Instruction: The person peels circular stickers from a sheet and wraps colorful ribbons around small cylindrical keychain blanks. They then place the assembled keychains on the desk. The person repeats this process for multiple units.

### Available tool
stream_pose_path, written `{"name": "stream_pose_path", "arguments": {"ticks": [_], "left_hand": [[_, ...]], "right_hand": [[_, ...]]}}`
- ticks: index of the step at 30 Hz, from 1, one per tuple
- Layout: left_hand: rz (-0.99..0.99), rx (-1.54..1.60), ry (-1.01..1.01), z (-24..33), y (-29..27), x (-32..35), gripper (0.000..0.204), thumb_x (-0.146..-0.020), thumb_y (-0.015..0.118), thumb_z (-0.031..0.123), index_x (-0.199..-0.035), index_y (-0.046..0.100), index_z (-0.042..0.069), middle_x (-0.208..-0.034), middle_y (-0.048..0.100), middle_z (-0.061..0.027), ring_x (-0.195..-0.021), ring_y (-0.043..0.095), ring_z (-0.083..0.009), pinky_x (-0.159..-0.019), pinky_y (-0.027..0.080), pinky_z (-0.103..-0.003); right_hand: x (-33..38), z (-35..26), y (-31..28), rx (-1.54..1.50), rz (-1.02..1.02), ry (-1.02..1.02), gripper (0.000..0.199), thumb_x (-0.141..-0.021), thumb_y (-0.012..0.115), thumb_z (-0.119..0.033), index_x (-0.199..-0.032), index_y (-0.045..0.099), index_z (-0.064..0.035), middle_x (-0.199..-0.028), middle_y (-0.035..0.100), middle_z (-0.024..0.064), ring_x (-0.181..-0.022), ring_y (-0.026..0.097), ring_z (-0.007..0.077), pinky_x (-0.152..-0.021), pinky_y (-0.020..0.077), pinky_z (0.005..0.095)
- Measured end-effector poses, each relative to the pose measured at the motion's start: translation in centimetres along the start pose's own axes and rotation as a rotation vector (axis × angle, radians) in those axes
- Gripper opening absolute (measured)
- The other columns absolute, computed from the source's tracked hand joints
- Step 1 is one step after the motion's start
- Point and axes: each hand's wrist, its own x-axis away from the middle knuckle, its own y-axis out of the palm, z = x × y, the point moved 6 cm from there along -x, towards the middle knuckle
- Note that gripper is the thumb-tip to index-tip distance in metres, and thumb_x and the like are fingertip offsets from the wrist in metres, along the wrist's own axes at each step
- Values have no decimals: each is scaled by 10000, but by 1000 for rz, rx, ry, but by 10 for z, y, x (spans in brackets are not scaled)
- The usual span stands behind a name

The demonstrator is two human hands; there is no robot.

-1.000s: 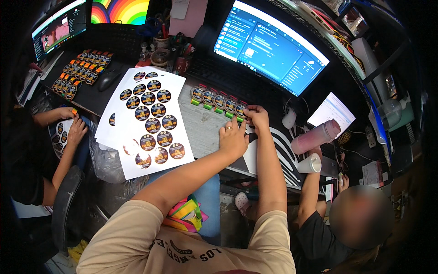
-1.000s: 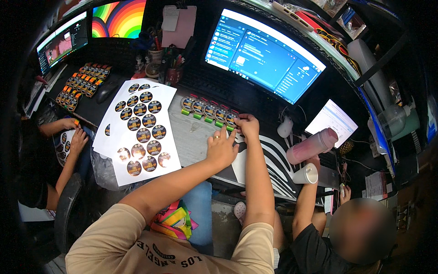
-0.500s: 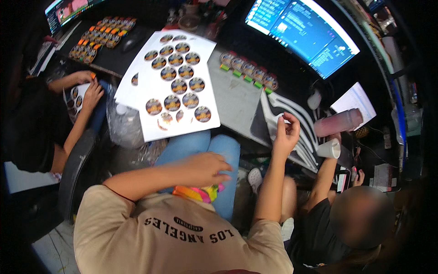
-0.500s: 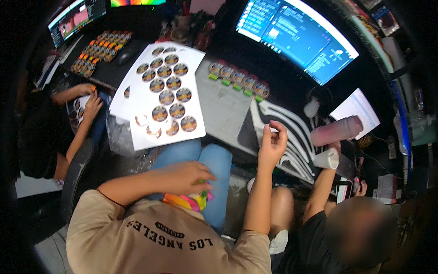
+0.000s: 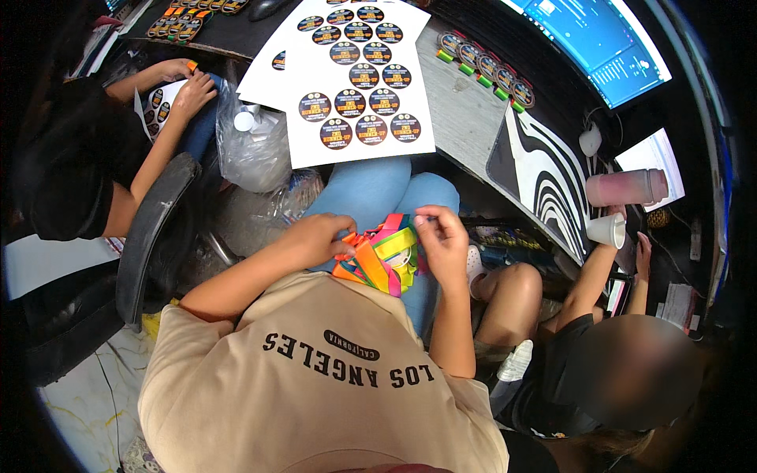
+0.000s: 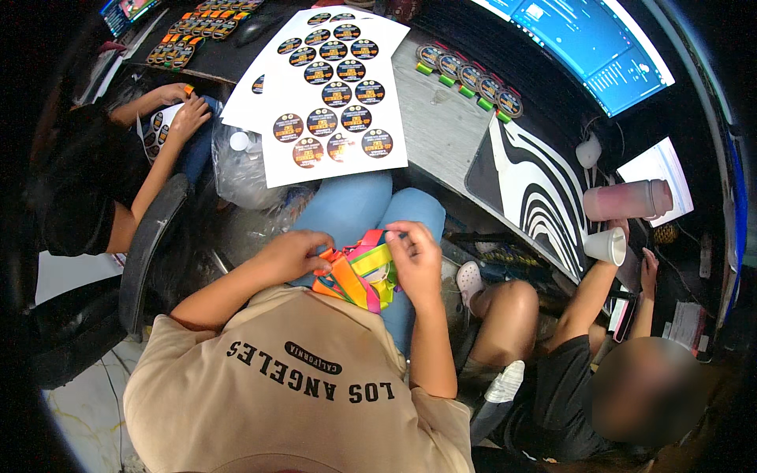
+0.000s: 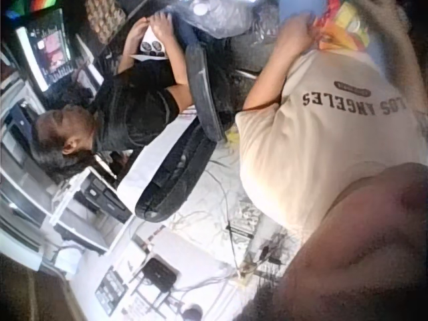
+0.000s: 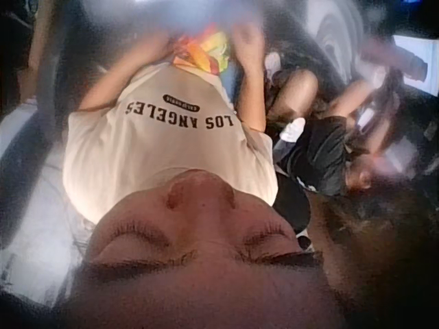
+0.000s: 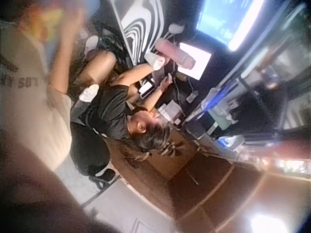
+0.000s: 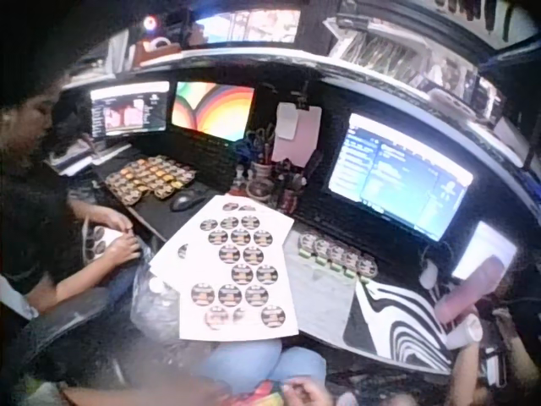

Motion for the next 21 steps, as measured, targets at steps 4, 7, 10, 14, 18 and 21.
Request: {"name": "stream_pose_path", "arguments": {"ticks": [4,7,10,14,18,21], "left_hand": [[43,43,56,1,1,-4,344,-828,711,268,-1120,635,102,-898,675,-154,-837,644,-347,-740,492,-438],[191,-24,138,8,-4,1,327,-837,697,272,-1102,635,90,-988,664,-159,-900,625,-358,-763,492,-441],[337,-69,172,17,-5,3,361,-834,698,279,-1133,625,92,-993,625,-155,-935,600,-361,-800,484,-433],[322,-155,271,37,12,-1,376,-808,718,293,-1109,626,88,-987,579,-132,-983,564,-334,-854,451,-440],[302,-221,255,45,27,-8,335,-820,707,296,-1062,629,78,-986,572,-110,-992,551,-304,-847,432,-436],[238,-92,249,44,24,-14,274,-824,702,267,-986,624,60,-938,594,-96,-924,570,-302,-828,420,-432]], "right_hand": [[3,-9,19,164,-253,7,142,-843,695,-76,-980,694,-38,-874,644,88,-659,551,156,-597,444,280],[4,-10,17,383,-297,40,200,-792,742,-118,-964,683,-33,-913,663,157,-747,627,293,-667,497,374],[14,-8,11,673,-297,44,277,-722,799,-162,-891,649,-3,-882,658,201,-795,641,378,-704,504,435],[30,6,10,754,-214,223,343,-663,839,-194,-790,602,20,-741,631,213,-728,636,387,-669,489,444],[37,7,12,723,-134,206,319,-676,832,-198,-749,610,17,-699,623,199,-678,623,370,-636,487,429],[41,6,10,600,-90,207,271,-685,822,-148,-739,612,15,-722,644,169,-651,620,321,-623,490,398]]}}
